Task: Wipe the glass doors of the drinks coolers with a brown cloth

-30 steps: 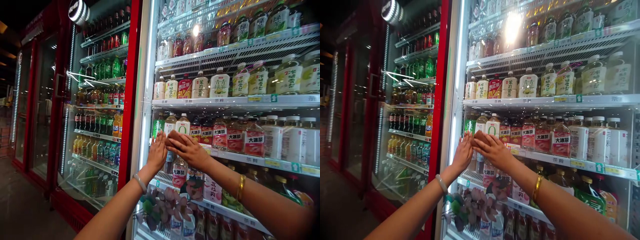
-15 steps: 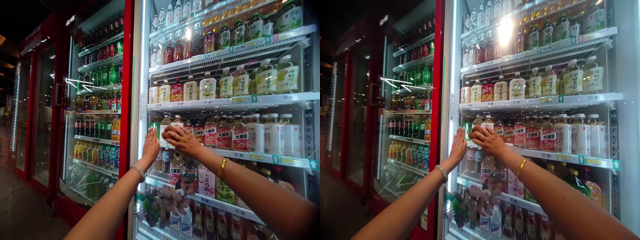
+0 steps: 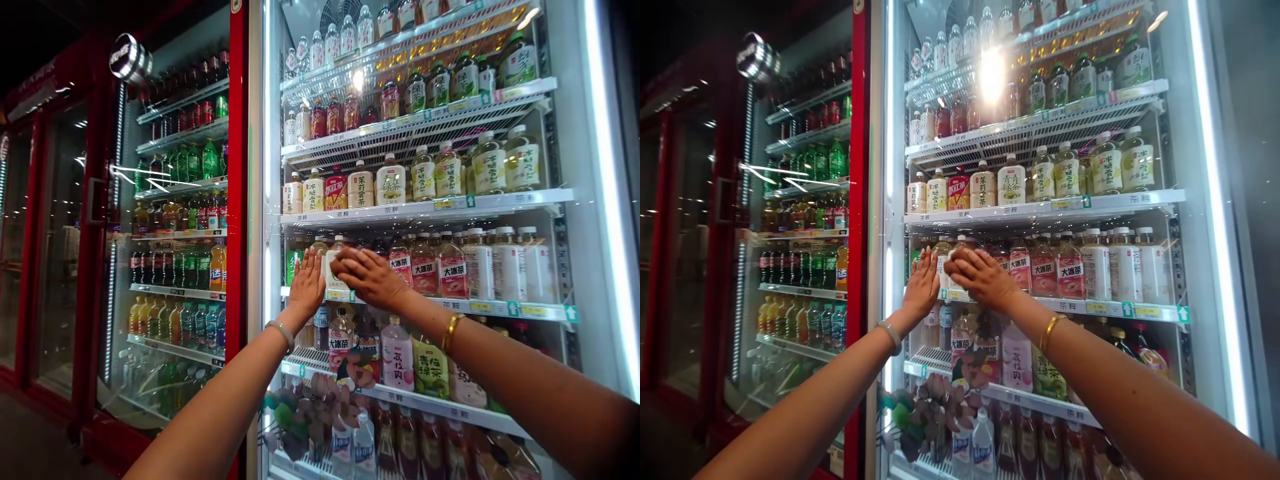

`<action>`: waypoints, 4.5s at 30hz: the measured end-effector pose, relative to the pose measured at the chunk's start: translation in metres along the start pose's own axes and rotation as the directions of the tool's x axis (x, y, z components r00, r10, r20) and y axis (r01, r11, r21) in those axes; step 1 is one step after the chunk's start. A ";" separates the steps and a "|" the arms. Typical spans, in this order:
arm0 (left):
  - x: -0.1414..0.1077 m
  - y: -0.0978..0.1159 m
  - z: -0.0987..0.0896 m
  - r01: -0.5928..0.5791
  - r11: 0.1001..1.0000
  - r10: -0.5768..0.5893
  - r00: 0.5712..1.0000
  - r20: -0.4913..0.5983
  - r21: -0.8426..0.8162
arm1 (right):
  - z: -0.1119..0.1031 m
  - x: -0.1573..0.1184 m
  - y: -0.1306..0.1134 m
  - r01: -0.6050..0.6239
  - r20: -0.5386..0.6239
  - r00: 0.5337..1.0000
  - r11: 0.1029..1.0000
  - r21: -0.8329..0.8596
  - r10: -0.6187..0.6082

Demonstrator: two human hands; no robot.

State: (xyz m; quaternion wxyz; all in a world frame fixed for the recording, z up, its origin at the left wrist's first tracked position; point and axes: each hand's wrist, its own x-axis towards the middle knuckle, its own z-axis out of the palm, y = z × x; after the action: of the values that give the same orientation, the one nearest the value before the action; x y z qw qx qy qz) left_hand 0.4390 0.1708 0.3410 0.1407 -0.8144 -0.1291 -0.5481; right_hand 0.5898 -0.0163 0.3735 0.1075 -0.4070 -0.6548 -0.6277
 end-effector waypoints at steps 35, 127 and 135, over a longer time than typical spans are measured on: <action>0.019 0.046 0.037 -0.145 0.988 0.151 0.972 -0.177 0.047 | -0.007 0.012 -0.006 -0.379 -0.052 0.925 0.920 -0.099 0.375; 0.050 0.146 0.043 -0.017 1.000 0.017 0.988 -0.152 -0.002 | -0.052 -0.044 0.036 -0.352 -0.130 0.936 0.890 -0.290 0.327; 0.039 0.142 0.045 -0.160 0.987 0.159 0.973 -0.166 0.011 | -0.079 -0.076 0.069 -0.020 0.014 1.000 0.964 -0.264 0.025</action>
State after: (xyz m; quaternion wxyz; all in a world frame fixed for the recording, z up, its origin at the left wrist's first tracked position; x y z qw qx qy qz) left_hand 0.5435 0.0582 0.3484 0.1938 -0.7736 -0.0505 -0.6013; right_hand 0.6560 -0.1273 0.3897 0.0539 -0.4304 -0.5616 -0.7046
